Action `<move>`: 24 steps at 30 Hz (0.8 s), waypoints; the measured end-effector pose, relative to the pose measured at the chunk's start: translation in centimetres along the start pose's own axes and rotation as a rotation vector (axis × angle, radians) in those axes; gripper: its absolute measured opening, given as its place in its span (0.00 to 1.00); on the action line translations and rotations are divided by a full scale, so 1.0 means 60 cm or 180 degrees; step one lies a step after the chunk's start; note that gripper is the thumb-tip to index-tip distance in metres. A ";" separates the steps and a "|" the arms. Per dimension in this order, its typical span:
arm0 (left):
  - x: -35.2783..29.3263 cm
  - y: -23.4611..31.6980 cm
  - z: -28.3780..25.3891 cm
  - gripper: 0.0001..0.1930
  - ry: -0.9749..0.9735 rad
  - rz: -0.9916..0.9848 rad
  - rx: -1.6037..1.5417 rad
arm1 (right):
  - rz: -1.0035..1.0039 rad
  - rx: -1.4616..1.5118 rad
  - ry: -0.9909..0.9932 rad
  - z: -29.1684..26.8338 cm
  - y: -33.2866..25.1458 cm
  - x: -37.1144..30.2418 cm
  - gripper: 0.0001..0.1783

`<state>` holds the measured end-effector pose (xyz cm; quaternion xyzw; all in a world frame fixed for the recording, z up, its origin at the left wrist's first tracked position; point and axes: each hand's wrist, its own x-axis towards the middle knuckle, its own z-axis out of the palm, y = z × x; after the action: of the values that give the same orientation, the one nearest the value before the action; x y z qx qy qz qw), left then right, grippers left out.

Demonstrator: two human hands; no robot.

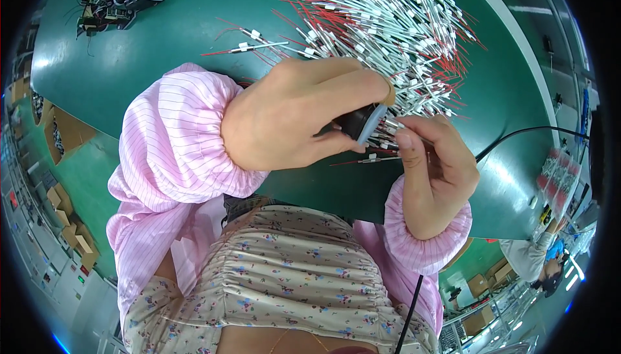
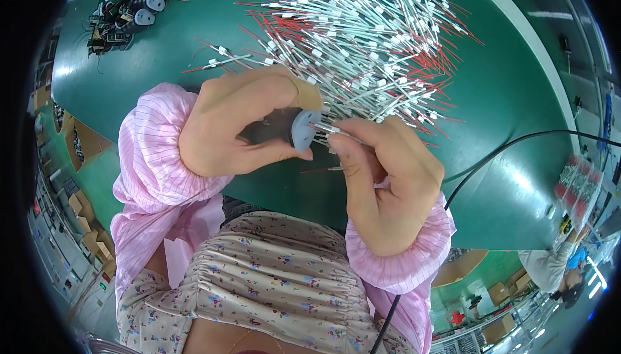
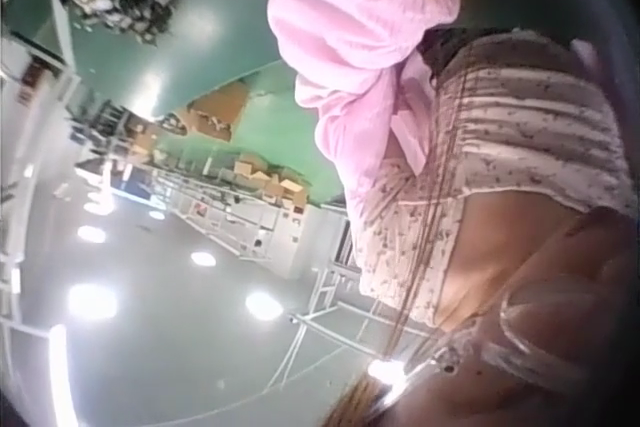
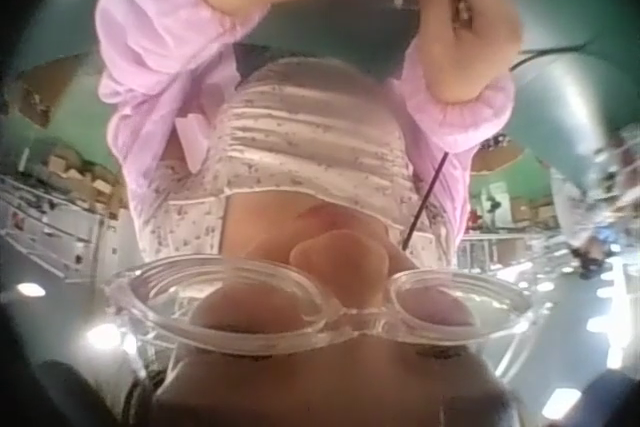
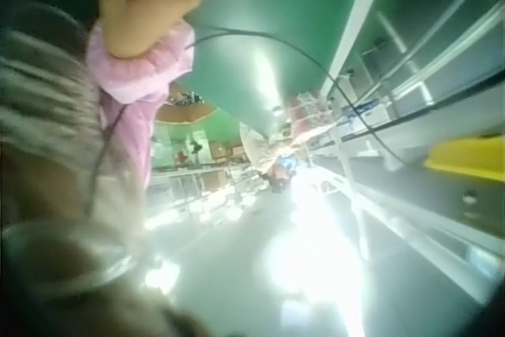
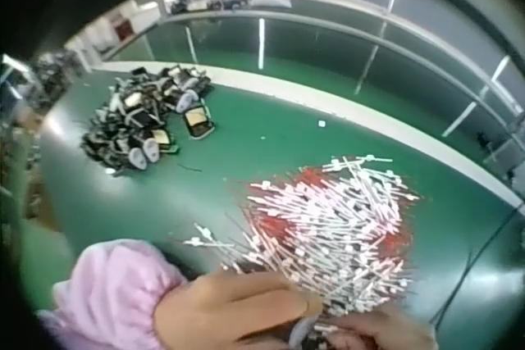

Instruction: The person assembles wires and connectors into a small electronic housing unit on a factory production line, using an assembly fixture to hold the housing steady.

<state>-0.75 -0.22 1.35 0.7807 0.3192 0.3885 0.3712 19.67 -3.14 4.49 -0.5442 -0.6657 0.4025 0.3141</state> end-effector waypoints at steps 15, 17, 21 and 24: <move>0.006 0.009 -0.007 0.18 -0.0272 -0.1034 -0.1268 | -0.1017 -0.0656 0.0058 -0.006 0.017 0.013 0.12; 0.002 0.007 0.011 0.18 -0.0021 -0.0727 -0.0627 | -0.1109 -0.1144 0.0282 0.013 0.013 0.009 0.12; -0.001 0.011 0.014 0.17 0.0290 -0.0422 -0.0146 | -0.1299 -0.1533 0.0545 0.023 0.003 0.007 0.11; 0.002 0.006 0.007 0.17 0.0143 -0.0437 -0.0518 | -0.0924 -0.0501 0.0265 0.008 0.016 0.013 0.11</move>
<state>-0.25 -0.43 1.54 0.7153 0.3475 0.4042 0.4519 19.56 -2.38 3.43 -0.4813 -0.7532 0.2767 0.3527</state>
